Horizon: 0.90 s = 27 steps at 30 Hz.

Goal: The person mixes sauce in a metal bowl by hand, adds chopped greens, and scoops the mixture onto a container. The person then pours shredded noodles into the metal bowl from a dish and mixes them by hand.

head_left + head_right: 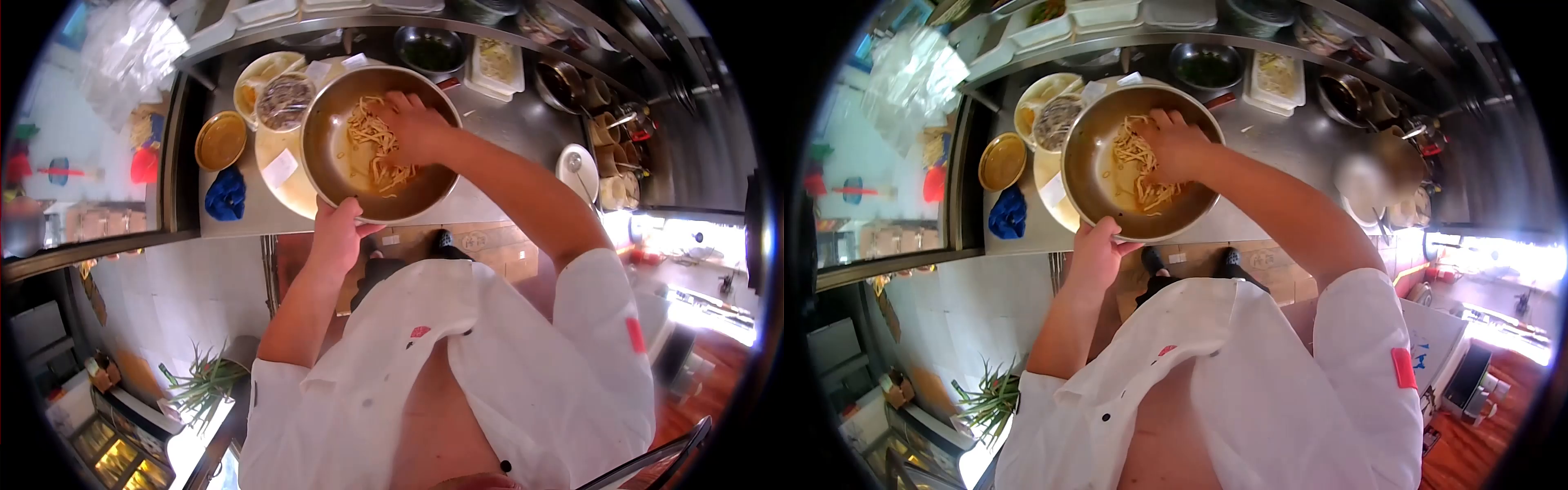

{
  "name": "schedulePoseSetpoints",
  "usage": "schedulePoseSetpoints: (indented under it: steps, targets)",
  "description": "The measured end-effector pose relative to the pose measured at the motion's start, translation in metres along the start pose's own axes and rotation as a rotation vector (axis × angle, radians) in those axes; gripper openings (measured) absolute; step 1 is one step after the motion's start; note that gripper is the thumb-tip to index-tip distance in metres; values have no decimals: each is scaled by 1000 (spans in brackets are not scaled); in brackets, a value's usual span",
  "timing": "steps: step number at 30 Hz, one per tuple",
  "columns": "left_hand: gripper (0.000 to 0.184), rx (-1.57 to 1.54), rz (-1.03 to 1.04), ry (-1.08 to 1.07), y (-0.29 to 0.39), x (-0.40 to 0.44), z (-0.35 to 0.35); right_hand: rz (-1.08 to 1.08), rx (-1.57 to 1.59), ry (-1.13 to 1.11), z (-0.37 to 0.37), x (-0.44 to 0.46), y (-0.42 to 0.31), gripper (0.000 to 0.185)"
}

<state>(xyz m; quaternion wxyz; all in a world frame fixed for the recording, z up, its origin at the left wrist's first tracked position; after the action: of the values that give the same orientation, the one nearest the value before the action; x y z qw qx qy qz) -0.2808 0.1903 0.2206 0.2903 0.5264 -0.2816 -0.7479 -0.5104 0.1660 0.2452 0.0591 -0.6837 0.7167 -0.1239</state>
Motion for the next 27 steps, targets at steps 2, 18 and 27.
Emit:
schedulePoseSetpoints:
  steps: [2,18,27]
  targets:
    - [46,-23,-42,8,-14,2,33,93,-3,-64,-1,-44,14,89]
    - [29,69,-230,-7,-169,-31,240,114,27,-229,-2,-199,185,61]
    - [27,10,-303,30,-201,7,226,197,396,-397,30,-198,220,40]
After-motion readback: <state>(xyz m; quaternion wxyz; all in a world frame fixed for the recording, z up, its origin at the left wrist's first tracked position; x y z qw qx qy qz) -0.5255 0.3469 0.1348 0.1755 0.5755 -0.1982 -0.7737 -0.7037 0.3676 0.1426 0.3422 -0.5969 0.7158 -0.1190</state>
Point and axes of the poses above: each hand's wrist, its own x-axis towards the middle knuckle, its own z-axis out of the palm, y = z × x, the point moved 2 cm from there along x, towards the middle knuckle, and after that the axes turned 13 degrees about y, right-handed, at the moved point
